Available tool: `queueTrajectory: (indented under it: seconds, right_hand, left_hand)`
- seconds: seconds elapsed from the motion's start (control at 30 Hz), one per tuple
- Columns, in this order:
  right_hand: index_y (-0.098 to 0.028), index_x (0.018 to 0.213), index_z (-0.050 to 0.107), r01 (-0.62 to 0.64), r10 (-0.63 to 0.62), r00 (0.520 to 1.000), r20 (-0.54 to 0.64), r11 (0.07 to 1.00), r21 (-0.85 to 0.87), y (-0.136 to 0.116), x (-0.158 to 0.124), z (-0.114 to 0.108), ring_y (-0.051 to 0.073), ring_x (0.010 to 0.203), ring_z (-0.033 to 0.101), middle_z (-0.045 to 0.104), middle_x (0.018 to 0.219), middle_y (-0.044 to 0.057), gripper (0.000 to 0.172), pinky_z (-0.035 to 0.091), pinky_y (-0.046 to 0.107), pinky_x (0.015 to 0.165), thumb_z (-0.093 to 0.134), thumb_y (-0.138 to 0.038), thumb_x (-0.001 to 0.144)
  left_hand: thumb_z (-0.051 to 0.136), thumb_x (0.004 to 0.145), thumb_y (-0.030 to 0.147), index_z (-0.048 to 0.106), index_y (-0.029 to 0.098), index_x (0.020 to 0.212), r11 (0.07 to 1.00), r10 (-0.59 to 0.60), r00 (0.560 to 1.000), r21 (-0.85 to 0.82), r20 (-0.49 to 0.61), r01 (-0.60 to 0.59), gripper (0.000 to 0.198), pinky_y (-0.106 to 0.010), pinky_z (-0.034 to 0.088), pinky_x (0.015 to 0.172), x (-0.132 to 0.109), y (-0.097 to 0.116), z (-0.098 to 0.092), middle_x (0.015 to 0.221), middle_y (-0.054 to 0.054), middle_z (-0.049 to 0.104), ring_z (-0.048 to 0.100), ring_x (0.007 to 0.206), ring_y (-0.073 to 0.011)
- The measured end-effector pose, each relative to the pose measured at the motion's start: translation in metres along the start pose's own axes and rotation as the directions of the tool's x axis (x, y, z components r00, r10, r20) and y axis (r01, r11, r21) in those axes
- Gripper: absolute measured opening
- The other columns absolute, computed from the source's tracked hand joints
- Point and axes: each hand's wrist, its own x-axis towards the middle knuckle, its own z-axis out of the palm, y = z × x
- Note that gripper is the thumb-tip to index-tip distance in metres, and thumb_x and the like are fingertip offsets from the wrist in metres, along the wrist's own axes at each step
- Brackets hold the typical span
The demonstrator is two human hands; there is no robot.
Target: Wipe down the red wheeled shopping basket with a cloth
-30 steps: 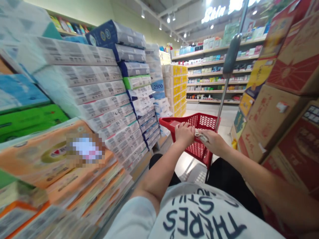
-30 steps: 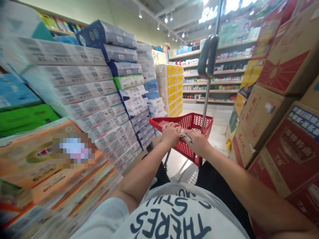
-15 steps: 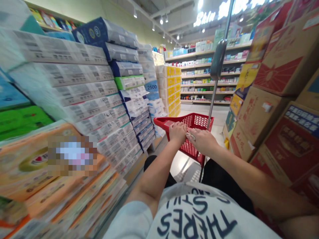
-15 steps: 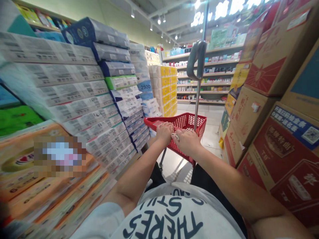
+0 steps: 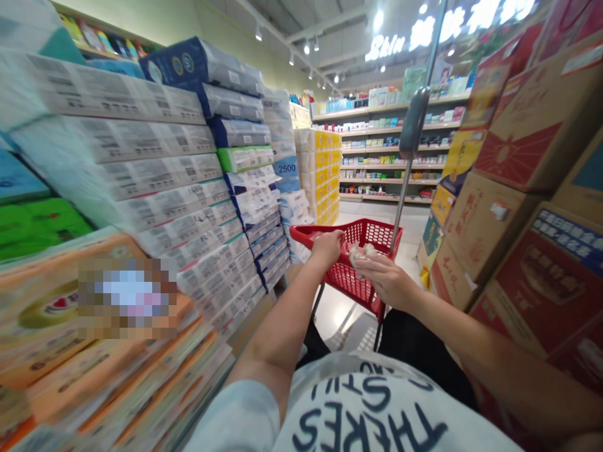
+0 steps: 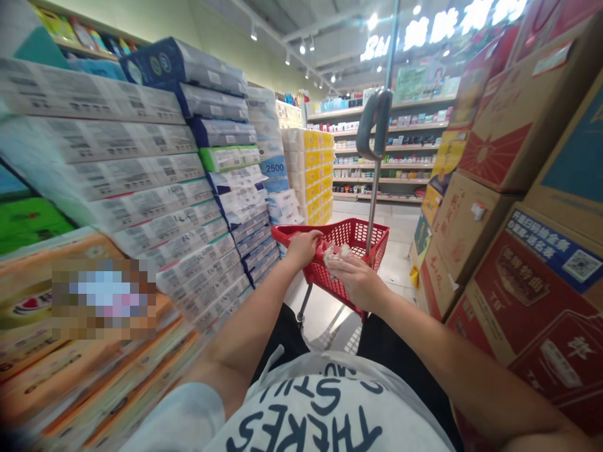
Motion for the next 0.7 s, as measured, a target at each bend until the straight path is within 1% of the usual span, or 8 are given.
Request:
queueTrajectory:
  seconds: [0.1,0.2,0.3,0.33,0.4,0.5,0.6,0.7]
  right_hand:
    - [-0.019,0.111,0.070,-0.075,0.082,0.990,0.110,0.995,-0.064,-0.008,0.013,0.003,0.023,0.120,0.053,0.065,0.123,0.008,0.039,0.038,0.045,0.108,0.039,-0.012,0.088]
    - [-0.015,0.115,0.068,-0.158,0.186,0.955,0.231,0.978,-0.136,-0.017,0.033,0.010,0.025,0.122,0.051,0.060,0.129,0.013,0.039,0.036,0.045,0.108,0.045,-0.012,0.083]
    - [-0.010,0.125,0.061,-0.219,0.264,0.931,0.253,0.956,-0.194,-0.024,0.046,0.017,0.028,0.128,0.046,0.051,0.139,0.016,0.045,0.034,0.047,0.108,0.047,-0.013,0.082]
    - [-0.010,0.127,0.059,-0.217,0.263,0.933,0.245,0.956,-0.199,-0.025,0.046,0.018,0.029,0.129,0.044,0.050,0.140,0.016,0.047,0.033,0.048,0.109,0.047,-0.014,0.082]
    - [-0.012,0.128,0.059,-0.172,0.214,0.950,0.227,0.967,-0.190,-0.026,0.040,0.017,0.030,0.131,0.041,0.049,0.141,0.015,0.047,0.032,0.049,0.109,0.046,-0.013,0.082]
    - [-0.016,0.127,0.060,-0.083,0.122,0.968,0.217,0.980,-0.179,-0.023,0.022,0.010,0.031,0.134,0.037,0.048,0.143,0.011,0.049,0.032,0.050,0.110,0.045,-0.010,0.081]
    - [-0.016,0.124,0.062,-0.101,0.150,0.959,0.241,0.973,-0.206,-0.022,0.014,0.004,0.031,0.131,0.040,0.050,0.141,0.010,0.048,0.035,0.051,0.108,0.043,-0.009,0.080]
    - [-0.014,0.118,0.065,-0.154,0.215,0.935,0.281,0.963,-0.222,-0.024,0.027,0.002,0.032,0.128,0.043,0.051,0.140,0.012,0.044,0.037,0.050,0.106,0.045,-0.010,0.079]
  left_hand:
    - [0.039,0.094,0.023,0.065,0.029,0.110,0.999,0.038,0.998,0.021,-0.046,-0.037,0.031,-0.036,0.033,0.101,0.002,-0.002,0.003,0.114,-0.001,0.068,0.054,0.114,-0.0189]
    - [0.038,0.094,0.023,0.065,0.027,0.108,0.998,0.044,0.997,0.041,-0.070,-0.041,0.031,-0.041,0.027,0.106,0.002,-0.002,0.008,0.115,-0.001,0.067,0.049,0.122,-0.0200]
    - [0.036,0.096,0.025,0.061,0.023,0.113,0.998,0.031,0.998,0.046,-0.047,-0.029,0.031,-0.039,0.032,0.103,0.003,-0.002,0.009,0.113,-0.004,0.068,0.056,0.113,-0.0196]
    - [0.035,0.096,0.026,0.060,0.023,0.114,0.999,0.016,0.999,0.046,-0.042,-0.014,0.031,-0.037,0.034,0.100,0.003,-0.003,0.009,0.111,-0.004,0.068,0.058,0.109,-0.0193]
    - [0.035,0.097,0.027,0.060,0.023,0.114,0.999,0.000,0.999,0.038,-0.039,0.001,0.031,-0.035,0.037,0.096,0.004,-0.004,0.007,0.109,-0.004,0.069,0.060,0.105,-0.0189]
    - [0.034,0.097,0.026,0.063,0.026,0.108,0.999,0.029,0.998,0.021,-0.046,-0.028,0.031,-0.034,0.037,0.094,0.003,-0.005,0.006,0.105,-0.002,0.070,0.060,0.104,-0.0182]
    - [0.035,0.097,0.026,0.064,0.025,0.104,0.999,0.030,0.998,0.030,-0.054,-0.029,0.030,-0.034,0.036,0.094,0.003,-0.002,0.009,0.103,-0.003,0.070,0.060,0.104,-0.0185]
    - [0.038,0.096,0.028,0.061,0.023,0.108,0.999,0.013,0.998,0.047,-0.065,-0.010,0.027,-0.035,0.035,0.095,0.004,0.003,0.013,0.104,-0.004,0.069,0.060,0.104,-0.0197]
